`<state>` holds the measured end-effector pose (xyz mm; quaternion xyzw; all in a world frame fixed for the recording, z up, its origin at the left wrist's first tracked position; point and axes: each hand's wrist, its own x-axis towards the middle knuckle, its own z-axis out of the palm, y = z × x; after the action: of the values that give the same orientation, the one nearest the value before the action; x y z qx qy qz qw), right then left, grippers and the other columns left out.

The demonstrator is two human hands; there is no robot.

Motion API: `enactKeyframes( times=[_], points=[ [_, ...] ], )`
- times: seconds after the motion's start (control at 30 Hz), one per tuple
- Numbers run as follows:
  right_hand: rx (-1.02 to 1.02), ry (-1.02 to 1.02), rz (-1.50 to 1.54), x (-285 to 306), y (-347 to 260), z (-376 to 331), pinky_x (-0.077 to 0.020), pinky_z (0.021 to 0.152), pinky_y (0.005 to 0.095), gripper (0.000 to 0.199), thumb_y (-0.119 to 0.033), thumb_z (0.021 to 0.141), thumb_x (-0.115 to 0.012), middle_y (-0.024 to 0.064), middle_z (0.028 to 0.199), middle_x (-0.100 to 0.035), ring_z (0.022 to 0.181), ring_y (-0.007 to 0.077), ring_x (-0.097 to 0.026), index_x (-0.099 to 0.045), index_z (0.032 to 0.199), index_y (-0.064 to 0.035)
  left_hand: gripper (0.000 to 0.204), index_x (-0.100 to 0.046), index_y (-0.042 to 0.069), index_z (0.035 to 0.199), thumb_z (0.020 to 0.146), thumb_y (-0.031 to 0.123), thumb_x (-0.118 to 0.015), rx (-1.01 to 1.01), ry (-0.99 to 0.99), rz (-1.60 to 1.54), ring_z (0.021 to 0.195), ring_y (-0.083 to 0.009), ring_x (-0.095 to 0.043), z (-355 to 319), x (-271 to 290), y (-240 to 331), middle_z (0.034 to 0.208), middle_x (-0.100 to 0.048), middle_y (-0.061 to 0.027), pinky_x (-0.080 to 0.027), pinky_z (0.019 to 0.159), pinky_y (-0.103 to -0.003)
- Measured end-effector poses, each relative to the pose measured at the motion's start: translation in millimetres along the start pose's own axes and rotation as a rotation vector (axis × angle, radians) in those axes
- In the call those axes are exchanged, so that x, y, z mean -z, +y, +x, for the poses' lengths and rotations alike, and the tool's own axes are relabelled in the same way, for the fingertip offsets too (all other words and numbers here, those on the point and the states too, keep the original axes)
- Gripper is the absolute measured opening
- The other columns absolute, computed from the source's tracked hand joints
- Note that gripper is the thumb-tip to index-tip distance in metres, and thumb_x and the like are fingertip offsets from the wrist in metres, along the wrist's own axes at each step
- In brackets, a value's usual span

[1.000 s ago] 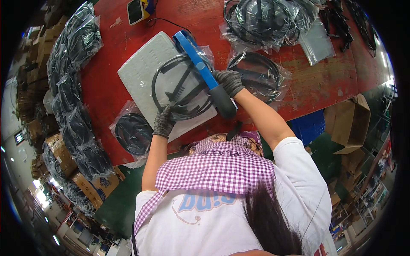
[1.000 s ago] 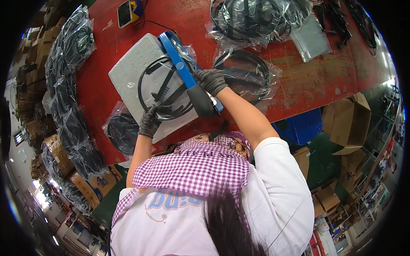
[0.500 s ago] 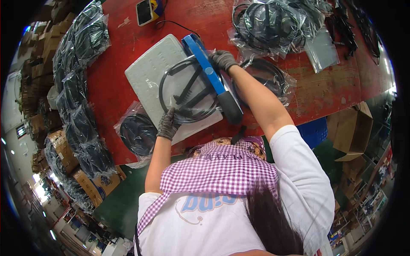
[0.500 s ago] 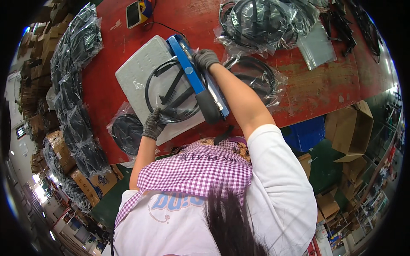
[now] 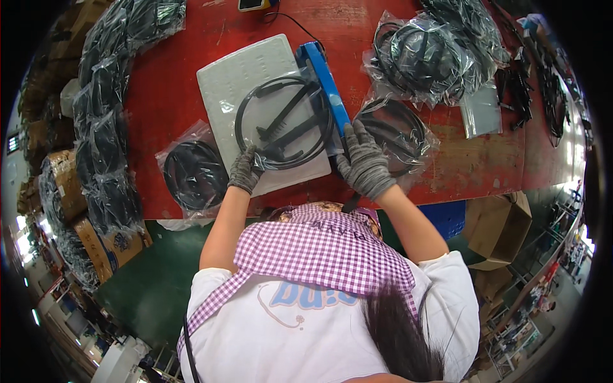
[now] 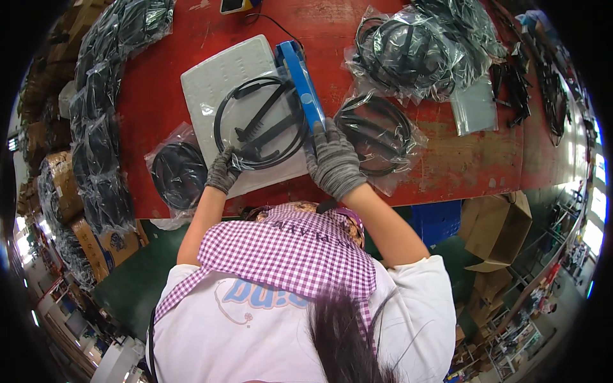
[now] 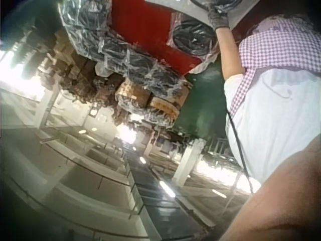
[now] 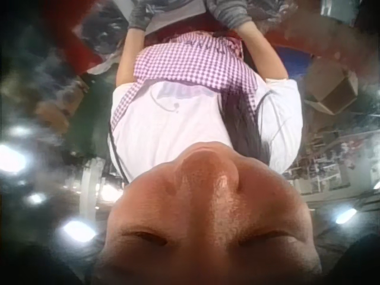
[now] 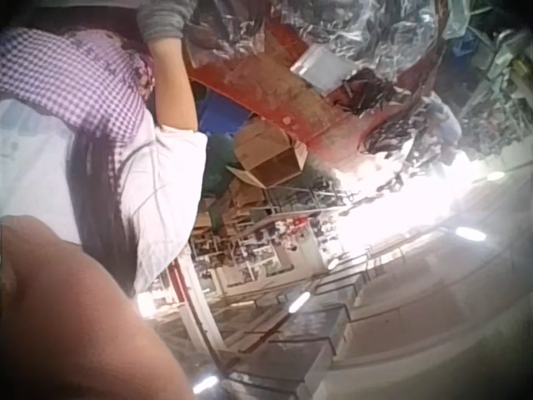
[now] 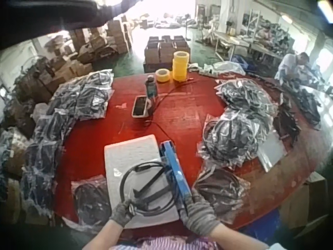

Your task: The person places coiled black cables into clear plastic bags and seals them using a handheld heat sealer. The worker repeatedly picks up a cable, inserts it into a bag, and runs the sealer along the top edge to close the package. The sealed items are then moved to a stack on the table.

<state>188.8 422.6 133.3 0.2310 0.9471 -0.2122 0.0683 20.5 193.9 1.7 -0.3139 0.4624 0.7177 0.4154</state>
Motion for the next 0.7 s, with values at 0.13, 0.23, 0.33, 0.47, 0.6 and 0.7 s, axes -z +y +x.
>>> enactKeyframes(
  times=[0.13,0.23,0.33,0.47,0.6,0.7],
  points=[
    [0.033,0.328,-0.12,-84,19,-9,-0.0336,0.087,0.0437,0.059,-0.022,0.069,-0.052,0.0222,0.121,-0.035,0.103,0.034,-0.043,-0.033,0.12,0.0005,0.007,-0.054,0.008,0.084,0.078,0.01,-0.055,0.004,-0.022,0.027,0.066,-0.0163,-0.057,2,7,1,0.073,-0.058,-0.0033,-0.05,0.059,-0.03],
    [0.115,0.514,0.011,-96,25,-8,-0.0371,0.081,0.0442,0.051,-0.016,0.067,-0.053,0.0213,0.114,-0.042,0.095,0.035,-0.047,-0.041,0.114,0.0011,0.013,-0.052,0.011,0.09,0.077,0.01,-0.056,0.006,-0.009,0.044,0.064,-0.014,-0.054,3,9,-2,0.074,-0.055,-0.0006,-0.048,0.056,-0.03],
    [0.149,0.5,0.086,-91,22,-11,-0.0403,0.081,0.0417,0.046,-0.012,0.07,-0.052,0.0216,0.113,-0.043,0.094,0.036,-0.049,-0.042,0.113,-0.0003,0.015,-0.051,0.011,0.09,0.076,0.01,-0.057,0.034,-0.013,0.019,0.064,-0.0137,-0.054,0,10,-1,0.074,-0.054,0.0003,-0.048,0.056,-0.031],
    [0.079,0.398,0.142,-81,19,-11,-0.0406,0.081,0.0411,0.048,-0.012,0.069,-0.052,0.0215,0.116,-0.041,0.097,0.0364,-0.047,-0.041,0.115,-0.0021,0.015,-0.051,0.013,0.09,0.077,0.014,-0.058,-0.042,-0.041,0.065,0.065,-0.0129,-0.052,7,20,-5,0.074,-0.053,0.0007,-0.047,0.057,-0.03],
    [0.068,0.359,0.112,-83,19,-13,-0.0403,0.082,0.0412,0.05,-0.012,0.069,-0.052,0.0215,0.117,-0.04,0.099,0.0364,-0.047,-0.04,0.116,-0.0018,0.02,-0.051,0.014,0.093,0.076,0.018,-0.059,-0.07,-0.041,0.081,0.07,-0.0143,-0.052,9,22,-3,0.078,-0.053,-0.0001,-0.046,0.059,-0.032],
    [0.113,0.455,0.065,-100,27,-9,-0.0412,0.08,0.0418,0.049,-0.013,0.068,-0.052,0.0218,0.115,-0.042,0.096,0.0361,-0.049,-0.041,0.114,-0.0004,0.024,-0.052,0.013,0.096,0.074,0.018,-0.06,-0.077,-0.052,0.112,0.076,-0.0166,-0.052,7,16,-2,0.083,-0.054,-0.0018,-0.046,0.063,-0.035]
  ],
)
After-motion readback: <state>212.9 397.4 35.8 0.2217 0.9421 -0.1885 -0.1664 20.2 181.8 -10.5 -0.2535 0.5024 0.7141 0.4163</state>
